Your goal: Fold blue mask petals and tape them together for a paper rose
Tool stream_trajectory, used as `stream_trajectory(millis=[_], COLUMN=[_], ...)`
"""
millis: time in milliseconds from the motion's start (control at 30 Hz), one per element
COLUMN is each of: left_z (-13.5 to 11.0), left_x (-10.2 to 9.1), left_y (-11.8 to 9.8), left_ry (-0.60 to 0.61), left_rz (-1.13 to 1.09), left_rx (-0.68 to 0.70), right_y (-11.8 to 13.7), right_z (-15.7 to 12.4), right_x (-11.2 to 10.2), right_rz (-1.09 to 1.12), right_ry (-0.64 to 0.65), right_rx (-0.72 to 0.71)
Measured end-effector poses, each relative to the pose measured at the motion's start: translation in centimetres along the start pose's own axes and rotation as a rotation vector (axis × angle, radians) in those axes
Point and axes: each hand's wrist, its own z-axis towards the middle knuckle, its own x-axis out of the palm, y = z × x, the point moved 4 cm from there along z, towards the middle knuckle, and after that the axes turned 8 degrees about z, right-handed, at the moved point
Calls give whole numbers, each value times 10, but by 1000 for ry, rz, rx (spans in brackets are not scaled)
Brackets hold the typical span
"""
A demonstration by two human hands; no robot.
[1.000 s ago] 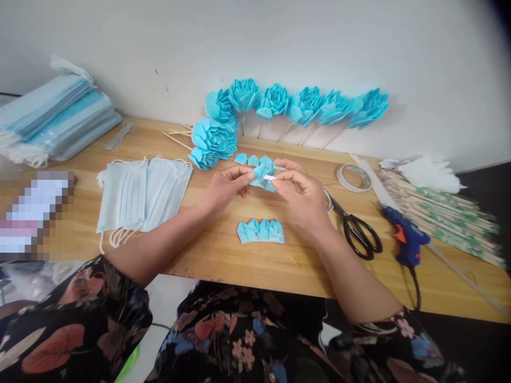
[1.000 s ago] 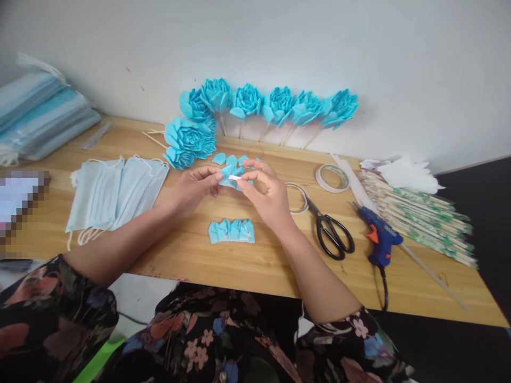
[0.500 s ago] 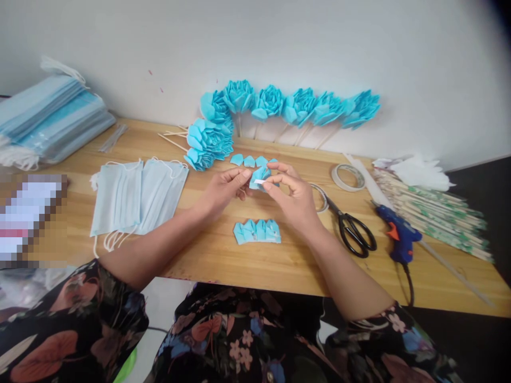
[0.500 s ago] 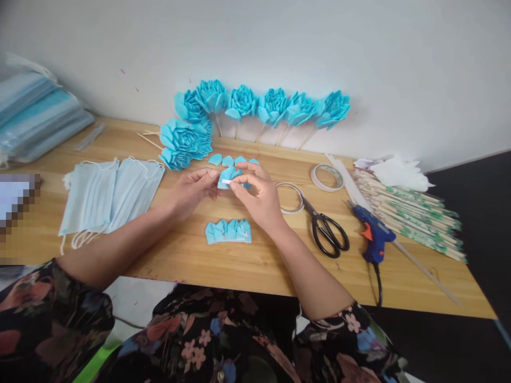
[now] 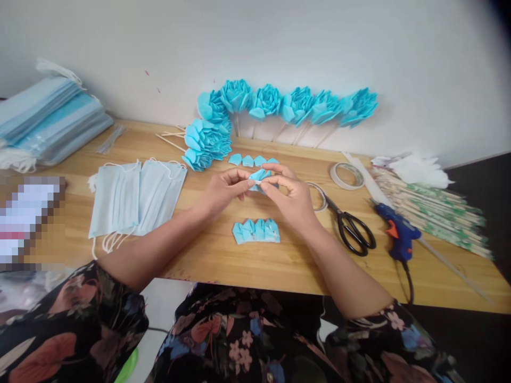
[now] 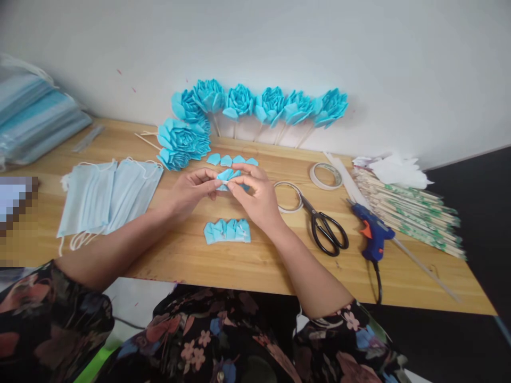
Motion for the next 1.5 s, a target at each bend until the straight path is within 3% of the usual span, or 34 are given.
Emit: stream_trajectory(millis=[200, 500, 567, 733, 833, 1233, 1500], left_z=[0, 1, 0, -2, -3, -1, -5], left_x=[2, -2, -1, 7, 7, 7, 11], left_y=[-3, -3, -2, -1, -1, 2, 7], left_ry=[-52, -123, -100, 8, 32, 10, 13], left_rz=[50, 64, 49, 15, 35, 241, 158], left_rx=[-24, -72, -81, -73, -71, 41, -14], right_y=[10, 13, 10, 5, 5, 4, -3], right_z=[-4, -8, -4, 0, -2, -1, 1], right_x=[2, -19, -19, -8, -4, 2, 0], right_rz=[-57, -13, 7, 9, 7, -97, -49], right_ry=[-36, -384, -302, 77, 183, 172, 105], right_rx=[-100, -132, -122, -63, -3, 118, 148])
